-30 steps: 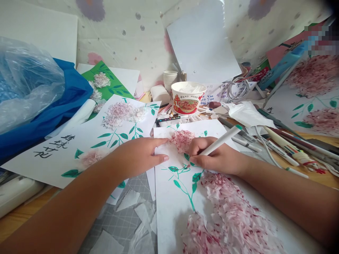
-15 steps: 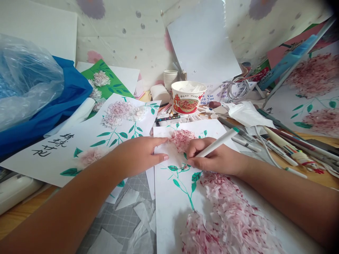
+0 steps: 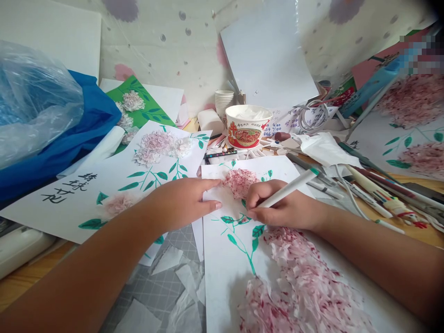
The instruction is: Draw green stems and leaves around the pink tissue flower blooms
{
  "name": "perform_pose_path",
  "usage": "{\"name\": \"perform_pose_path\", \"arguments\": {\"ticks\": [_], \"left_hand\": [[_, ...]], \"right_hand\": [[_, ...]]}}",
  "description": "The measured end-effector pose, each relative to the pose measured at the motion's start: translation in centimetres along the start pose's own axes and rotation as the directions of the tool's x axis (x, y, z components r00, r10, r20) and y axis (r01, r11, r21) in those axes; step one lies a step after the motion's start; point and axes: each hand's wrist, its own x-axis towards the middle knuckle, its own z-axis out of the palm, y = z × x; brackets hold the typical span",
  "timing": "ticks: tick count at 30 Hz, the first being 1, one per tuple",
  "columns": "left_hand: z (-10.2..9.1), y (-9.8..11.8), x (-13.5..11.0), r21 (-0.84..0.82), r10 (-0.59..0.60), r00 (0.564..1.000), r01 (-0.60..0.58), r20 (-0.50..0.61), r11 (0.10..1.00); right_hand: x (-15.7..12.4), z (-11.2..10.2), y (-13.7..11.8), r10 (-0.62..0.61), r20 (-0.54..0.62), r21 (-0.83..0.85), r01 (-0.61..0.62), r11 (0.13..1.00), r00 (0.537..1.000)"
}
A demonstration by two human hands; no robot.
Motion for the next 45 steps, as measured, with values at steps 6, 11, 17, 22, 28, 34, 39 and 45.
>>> {"name": "perform_pose_path", "arguments": {"ticks": [6,11,17,22,28,34,39,45], "left_hand": [[1.0,-1.3,0.5,-0.002,0.04,0.998,-0.04,-0.054,0.999],[1.4,-1.6,0.7,0.004,0.044,0.997,-0.044,-0.068,0.999],[1.1,-1.3,0.5,0.008,0.037,0.998,-0.036,-0.048,0.999],[1.2,-1.5,0.6,-0.013,0.036,0.998,-0.037,-0.06,0.999],[1.3,-1.6,0.7,-0.006,0.039,0.997,-0.039,-0.064,0.999],[1.2,-1.5,0.7,-0.017,0.035,0.998,-0.036,-0.053,0.999],[1.2,-1.5,0.6,-0.015,0.029,0.998,-0.03,-0.053,0.999],[1.2,-1.6,0.7,0.005,0.037,0.997,-0.036,-0.066,0.999]], "right_hand": [[0.0,-0.1,0.1,0.007,-0.015,-0.033,-0.008,0.999,1.0],[0.0,-0.2,0.2,-0.044,-0.028,-0.064,0.042,0.997,0.999],[0.0,-0.1,0.2,-0.029,-0.022,-0.054,0.028,0.998,0.999],[-0.1,-0.2,0.2,-0.048,-0.007,-0.06,0.048,0.997,0.999],[-0.1,-0.3,0.2,-0.044,-0.034,-0.094,0.04,0.995,0.998],[-0.1,-0.1,0.2,-0.057,-0.04,-0.042,0.055,0.998,0.998],[-0.1,-0.1,0.2,-0.043,-0.01,-0.039,0.042,0.998,0.999],[-0.1,-0.2,0.3,-0.057,-0.022,-0.052,0.056,0.997,0.998]]}}
